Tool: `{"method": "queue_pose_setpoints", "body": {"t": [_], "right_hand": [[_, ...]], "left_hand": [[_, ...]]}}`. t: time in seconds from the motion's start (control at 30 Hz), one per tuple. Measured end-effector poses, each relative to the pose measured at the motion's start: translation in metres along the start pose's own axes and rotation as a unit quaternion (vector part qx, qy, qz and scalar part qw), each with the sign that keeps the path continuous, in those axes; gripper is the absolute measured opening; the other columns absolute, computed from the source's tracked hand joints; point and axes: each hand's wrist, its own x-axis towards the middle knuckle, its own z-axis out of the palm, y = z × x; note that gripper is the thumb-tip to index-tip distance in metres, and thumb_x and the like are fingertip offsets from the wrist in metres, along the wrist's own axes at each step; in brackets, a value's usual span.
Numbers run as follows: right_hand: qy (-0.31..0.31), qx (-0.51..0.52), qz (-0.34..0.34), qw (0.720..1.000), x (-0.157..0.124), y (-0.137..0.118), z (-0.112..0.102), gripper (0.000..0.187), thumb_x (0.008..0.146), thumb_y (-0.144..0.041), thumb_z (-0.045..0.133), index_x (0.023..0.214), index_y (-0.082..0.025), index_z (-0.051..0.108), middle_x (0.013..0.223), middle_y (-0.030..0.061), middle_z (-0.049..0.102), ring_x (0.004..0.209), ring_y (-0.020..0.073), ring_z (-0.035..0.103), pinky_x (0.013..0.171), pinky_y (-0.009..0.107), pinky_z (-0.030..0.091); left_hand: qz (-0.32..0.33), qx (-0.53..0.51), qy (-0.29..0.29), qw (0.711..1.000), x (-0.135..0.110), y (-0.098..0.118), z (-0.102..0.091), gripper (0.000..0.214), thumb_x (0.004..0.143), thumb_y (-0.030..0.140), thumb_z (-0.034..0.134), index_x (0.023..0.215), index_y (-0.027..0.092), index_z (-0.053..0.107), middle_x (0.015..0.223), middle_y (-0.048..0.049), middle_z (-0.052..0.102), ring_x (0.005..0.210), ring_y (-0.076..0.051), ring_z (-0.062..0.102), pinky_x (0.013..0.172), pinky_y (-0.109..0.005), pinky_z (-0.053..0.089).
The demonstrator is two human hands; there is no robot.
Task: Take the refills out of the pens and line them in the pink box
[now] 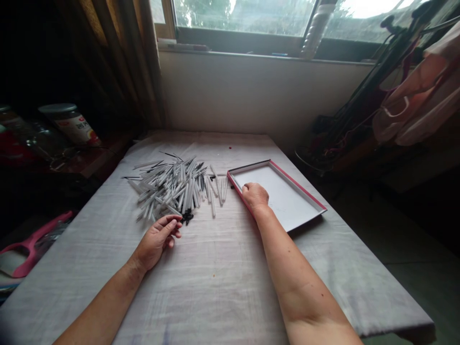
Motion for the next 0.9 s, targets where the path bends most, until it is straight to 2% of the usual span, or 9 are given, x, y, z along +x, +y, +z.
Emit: {"method": "queue_pose_setpoints", "body": {"t": [0.13,0.17,0.23,0.33,0.53,0.7,0.77,0.83,0.9], "right_hand": [[0.123,0.016,-0.069,0.990,-0.032,-0.016,-0.003,0.032,0.090,-0.035,0.045,0.102,-0.025,0.073,0.108,0.0063,0.071,0.097,0.0218,0.064,0.074,0.028,0.044],[0.118,0.024,-0.094,0.988,-0.043,-0.021,0.000,0.031,0.090,-0.037,0.046,0.100,-0.025,0.073,0.103,0.0052,0.072,0.092,0.0208,0.065,0.073,0.027,0.044],[0.059,0.018,-0.139,0.988,-0.064,-0.033,0.009,0.030,0.089,-0.044,0.049,0.094,-0.026,0.073,0.093,0.0035,0.074,0.083,0.0198,0.066,0.069,0.027,0.044],[0.011,-0.022,-0.153,0.988,-0.086,-0.047,0.024,0.033,0.084,-0.051,0.055,0.093,-0.024,0.071,0.087,0.0044,0.074,0.078,0.0203,0.067,0.065,0.027,0.043],[-0.001,-0.087,-0.111,0.990,-0.094,-0.054,0.032,0.025,0.087,-0.035,0.051,0.090,-0.019,0.069,0.090,0.0110,0.074,0.080,0.0239,0.069,0.064,0.029,0.042],[0.026,-0.010,-0.075,0.997,-0.102,-0.039,0.035,0.024,0.088,-0.034,0.050,0.088,-0.020,0.070,0.088,0.0096,0.074,0.077,0.0219,0.068,0.064,0.028,0.042],[0.037,0.055,-0.095,0.993,-0.107,-0.033,0.040,0.021,0.087,-0.033,0.052,0.087,-0.021,0.069,0.085,0.0064,0.074,0.075,0.0196,0.067,0.065,0.027,0.042],[0.046,0.125,-0.127,0.983,-0.113,-0.030,0.044,0.017,0.085,-0.032,0.055,0.083,-0.021,0.069,0.079,0.0033,0.073,0.070,0.0171,0.065,0.065,0.025,0.043],[0.061,0.193,-0.171,0.964,-0.120,-0.031,0.044,0.015,0.083,-0.031,0.056,0.080,-0.021,0.068,0.075,0.0017,0.070,0.064,0.0145,0.061,0.065,0.025,0.043]], "left_hand": [[-0.002,-0.001,-0.004,1.000,0.000,0.001,0.000,0.051,0.061,0.052,0.077,0.094,0.015,0.065,0.077,-0.0011,0.062,0.058,-0.010,0.059,0.038,-0.015,0.038],[-0.002,-0.001,-0.005,1.000,0.000,0.001,0.000,0.051,0.061,0.052,0.077,0.094,0.015,0.065,0.077,-0.0011,0.062,0.058,-0.010,0.059,0.038,-0.015,0.038],[0.000,0.000,-0.007,1.000,-0.001,0.001,0.000,0.050,0.061,0.051,0.077,0.094,0.015,0.065,0.078,-0.0013,0.062,0.058,-0.010,0.059,0.039,-0.015,0.037],[0.004,-0.002,-0.008,1.000,-0.001,0.000,0.000,0.050,0.062,0.051,0.077,0.095,0.015,0.065,0.078,-0.0012,0.063,0.058,-0.010,0.059,0.039,-0.015,0.038],[0.007,0.012,-0.018,1.000,-0.001,0.000,0.000,0.050,0.062,0.052,0.076,0.094,0.015,0.066,0.079,-0.0017,0.063,0.058,-0.009,0.059,0.040,-0.015,0.038],[0.028,0.058,-0.030,0.997,-0.001,-0.004,0.000,0.046,0.068,0.051,0.071,0.096,0.015,0.065,0.081,-0.0031,0.064,0.059,-0.011,0.060,0.040,-0.016,0.039],[0.063,0.102,-0.024,0.992,-0.001,-0.008,0.000,0.042,0.074,0.049,0.066,0.098,0.015,0.065,0.081,-0.0043,0.065,0.060,-0.013,0.062,0.040,-0.018,0.041],[0.148,0.185,0.000,0.972,-0.002,-0.011,0.000,0.034,0.080,0.044,0.061,0.100,0.016,0.065,0.084,-0.0053,0.067,0.062,-0.014,0.063,0.045,-0.021,0.046],[0.283,0.291,0.035,0.913,-0.005,-0.013,0.001,0.025,0.086,0.035,0.057,0.102,0.018,0.067,0.092,-0.0066,0.068,0.074,-0.016,0.065,0.061,-0.027,0.053]]}}
